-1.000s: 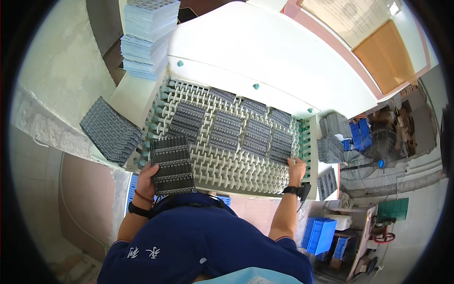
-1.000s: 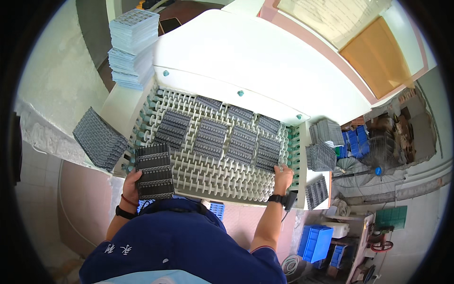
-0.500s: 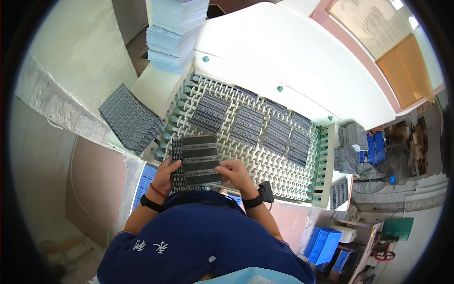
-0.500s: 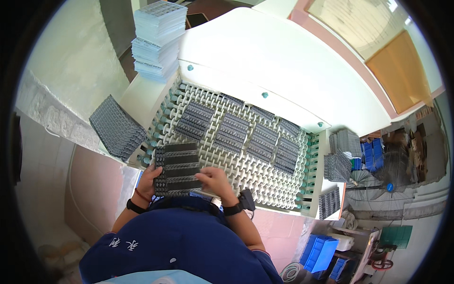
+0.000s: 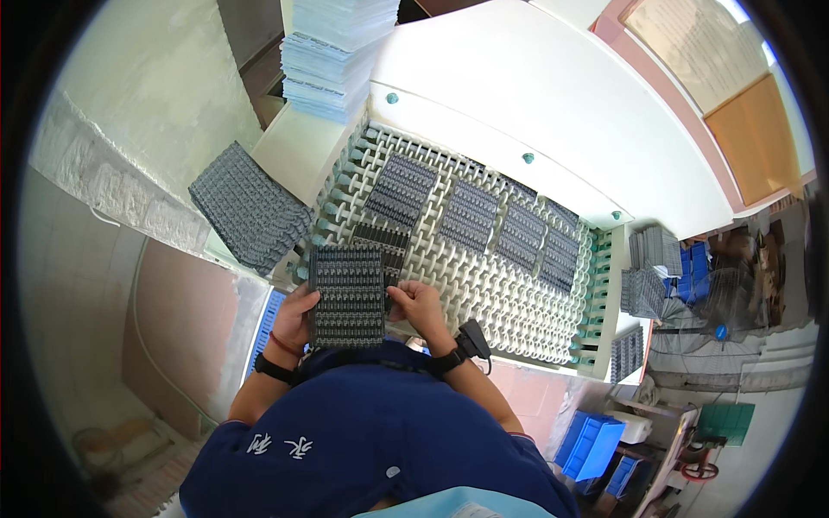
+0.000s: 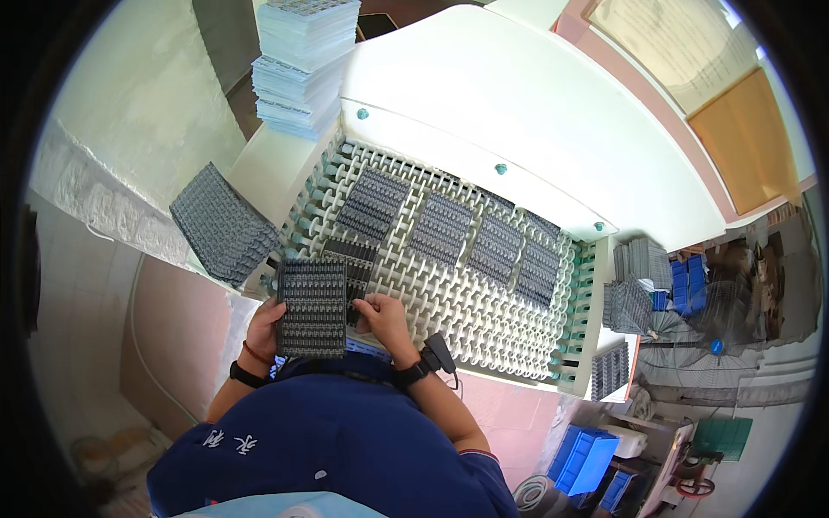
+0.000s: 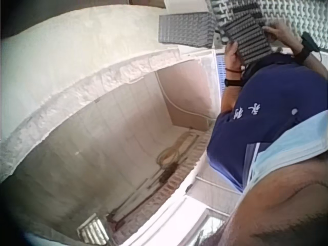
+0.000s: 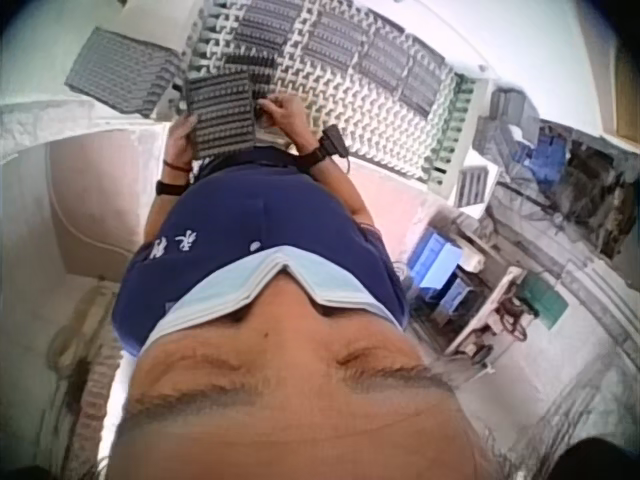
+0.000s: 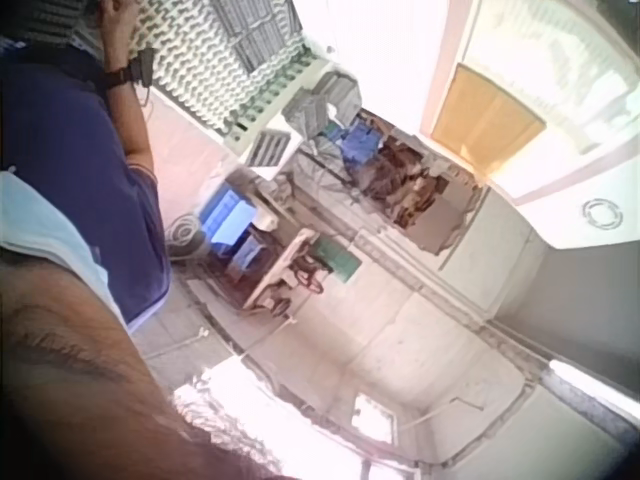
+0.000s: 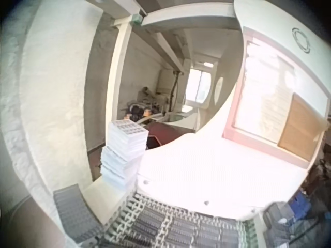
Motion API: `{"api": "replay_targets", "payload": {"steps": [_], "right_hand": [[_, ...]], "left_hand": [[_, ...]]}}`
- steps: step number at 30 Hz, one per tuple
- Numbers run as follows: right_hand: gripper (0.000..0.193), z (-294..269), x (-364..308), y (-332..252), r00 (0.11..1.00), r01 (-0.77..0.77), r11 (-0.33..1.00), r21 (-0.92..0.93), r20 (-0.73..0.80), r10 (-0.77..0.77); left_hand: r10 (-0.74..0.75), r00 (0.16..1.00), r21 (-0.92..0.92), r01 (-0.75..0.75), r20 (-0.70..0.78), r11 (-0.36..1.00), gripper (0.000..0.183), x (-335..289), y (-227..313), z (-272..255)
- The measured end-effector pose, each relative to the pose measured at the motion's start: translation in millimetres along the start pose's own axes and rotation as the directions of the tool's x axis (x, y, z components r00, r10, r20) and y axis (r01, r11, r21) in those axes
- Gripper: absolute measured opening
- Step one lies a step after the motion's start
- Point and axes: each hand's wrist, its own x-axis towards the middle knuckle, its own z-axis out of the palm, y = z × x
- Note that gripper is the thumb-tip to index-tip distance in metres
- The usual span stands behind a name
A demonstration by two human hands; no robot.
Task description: The recorder is taking stacks of grey grid-like trays from storage bins on the floor and placing them onto the conveyor-style loading area of a white industrial machine.
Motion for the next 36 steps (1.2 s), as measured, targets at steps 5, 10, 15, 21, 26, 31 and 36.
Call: {"api": "replay_targets", "payload": {"steps": [5,10,15,21,26,31,36], "right_hand": [[0.026,-6,-22,-21,0.992,-0.112,0.991,-0.067,-0.074,0.107],[0.027,-17,-25,-8,0.995,0.06,0.998,-0.031,0.086,-0.057],[0.026,-75,-31,-3,0.962,-0.026,0.98,-0.197,-0.271,-0.029],[0.028,-143,-45,17,0.86,-0.078,0.919,-0.386,-0.492,-0.134],[0.025,-196,-72,18,0.826,-0.166,0.902,-0.399,-0.556,-0.094],[0.03,-157,-53,19,0.695,-0.028,0.627,-0.779,-0.465,-0.548],[0.039,-85,-32,0,0.718,0.305,0.386,-0.871,-0.057,-0.694]], "left_hand": [[-0.039,0.997,0.07,0.044,-0.064,0.997,0.04,5,-8,1],[-0.054,0.993,0.136,0.069,-0.109,0.988,0.04,15,-11,12],[-0.047,0.991,0.12,0.062,-0.125,0.991,0.037,16,-2,4],[-0.048,0.998,0.002,0.048,-0.043,0.999,0.044,15,-1,2],[-0.047,0.999,0.034,0.047,-0.011,0.998,0.042,19,-10,10],[-0.074,0.997,0.058,0.074,-0.006,0.996,0.038,29,-16,20],[-0.088,0.996,0.099,0.09,-0.025,0.991,0.033,31,-18,26]]}}
